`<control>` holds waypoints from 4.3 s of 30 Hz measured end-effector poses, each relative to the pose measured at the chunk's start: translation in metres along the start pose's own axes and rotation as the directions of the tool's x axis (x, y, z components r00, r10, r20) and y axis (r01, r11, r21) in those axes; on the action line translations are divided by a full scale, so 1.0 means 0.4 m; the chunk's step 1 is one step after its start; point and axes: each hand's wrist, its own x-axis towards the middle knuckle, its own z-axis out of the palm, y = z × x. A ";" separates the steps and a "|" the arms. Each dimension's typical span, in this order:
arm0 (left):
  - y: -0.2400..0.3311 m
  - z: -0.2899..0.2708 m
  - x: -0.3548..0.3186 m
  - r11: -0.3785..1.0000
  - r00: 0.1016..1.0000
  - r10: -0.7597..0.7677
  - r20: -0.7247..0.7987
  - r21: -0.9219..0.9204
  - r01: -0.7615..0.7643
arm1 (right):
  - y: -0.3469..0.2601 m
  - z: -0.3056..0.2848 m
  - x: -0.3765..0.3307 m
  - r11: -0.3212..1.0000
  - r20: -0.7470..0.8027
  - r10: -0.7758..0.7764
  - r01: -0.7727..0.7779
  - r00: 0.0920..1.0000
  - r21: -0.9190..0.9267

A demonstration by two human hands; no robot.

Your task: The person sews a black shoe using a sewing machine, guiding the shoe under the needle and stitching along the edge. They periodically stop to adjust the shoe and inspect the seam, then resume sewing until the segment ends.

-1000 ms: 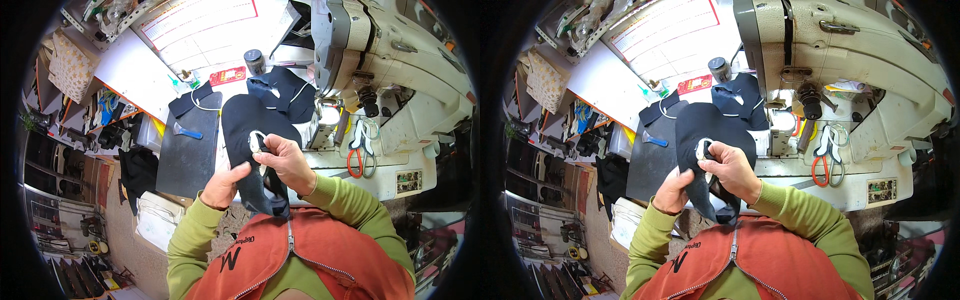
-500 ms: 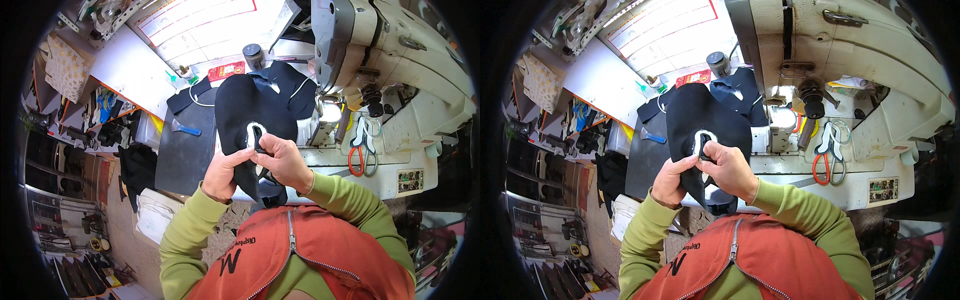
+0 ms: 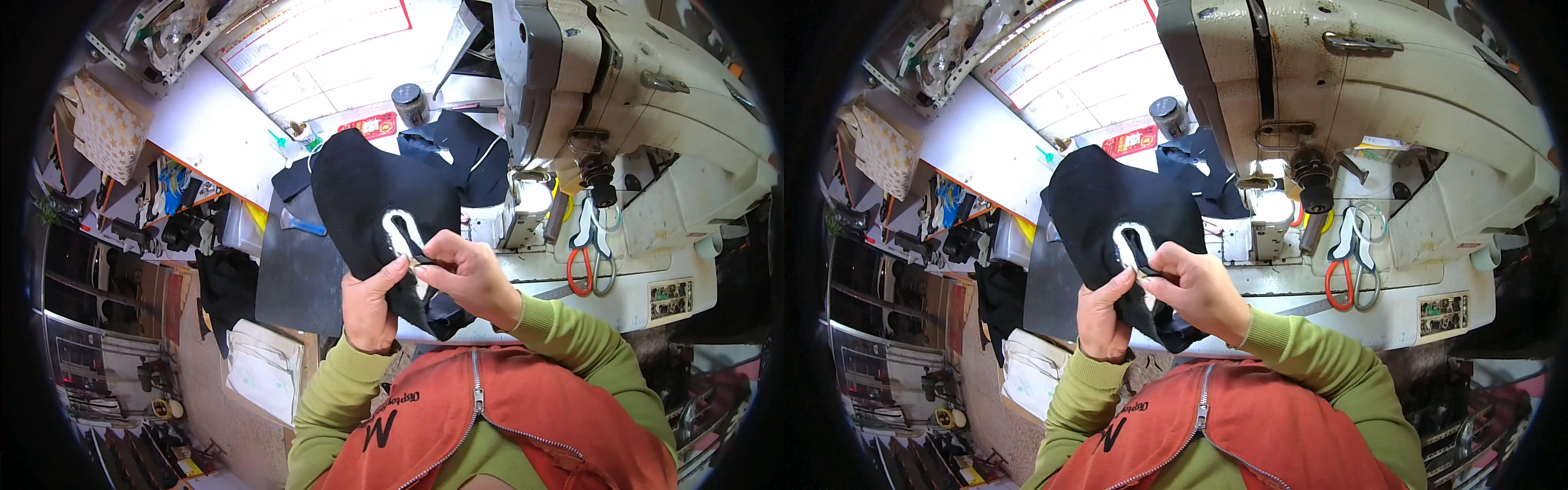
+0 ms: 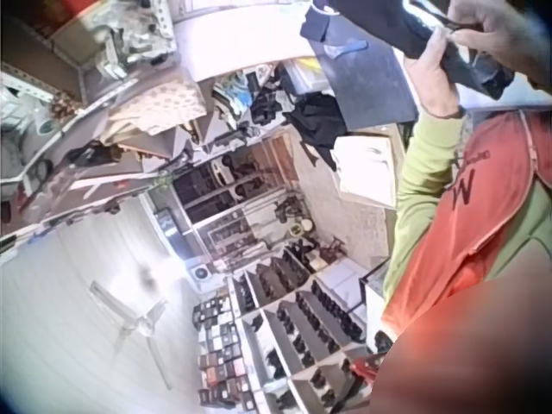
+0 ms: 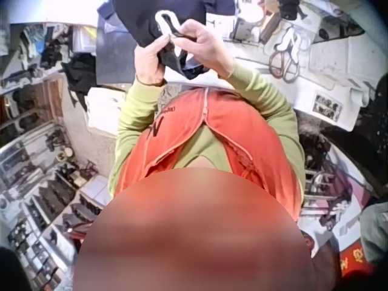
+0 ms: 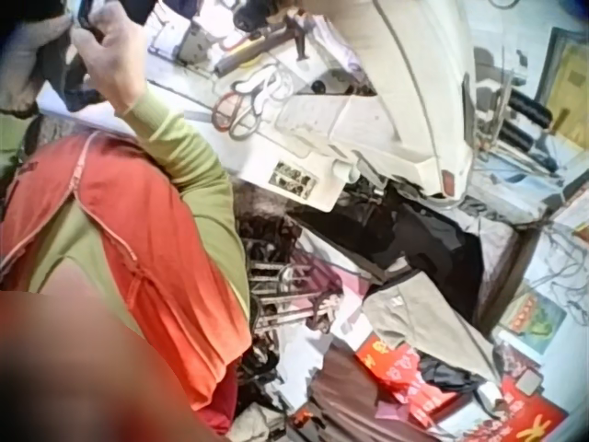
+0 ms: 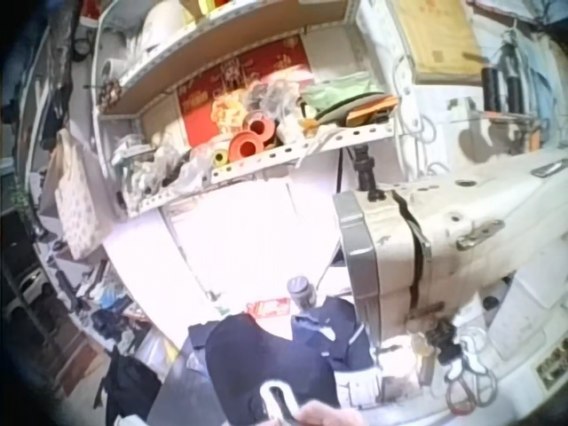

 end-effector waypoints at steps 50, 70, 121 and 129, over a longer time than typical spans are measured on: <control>-0.010 0.046 0.028 0.995 0.998 0.056 0.043 0.081 -0.059 | -0.019 -0.069 -0.035 0.983 -0.012 -0.041 0.042 0.999 0.178; -0.047 0.095 0.147 0.965 0.950 -0.217 0.224 -0.100 0.244 | 0.112 -0.228 -0.126 0.907 -0.111 0.283 -0.228 0.953 0.354; -0.104 0.181 0.302 0.956 0.898 -0.285 0.335 0.024 0.294 | 0.044 -0.384 -0.040 0.955 -0.583 -0.209 0.036 0.785 -0.295; -0.142 0.203 0.290 0.949 0.845 -0.310 0.435 0.094 0.300 | 0.094 -0.398 -0.108 0.991 -0.664 -0.123 0.057 0.738 -0.120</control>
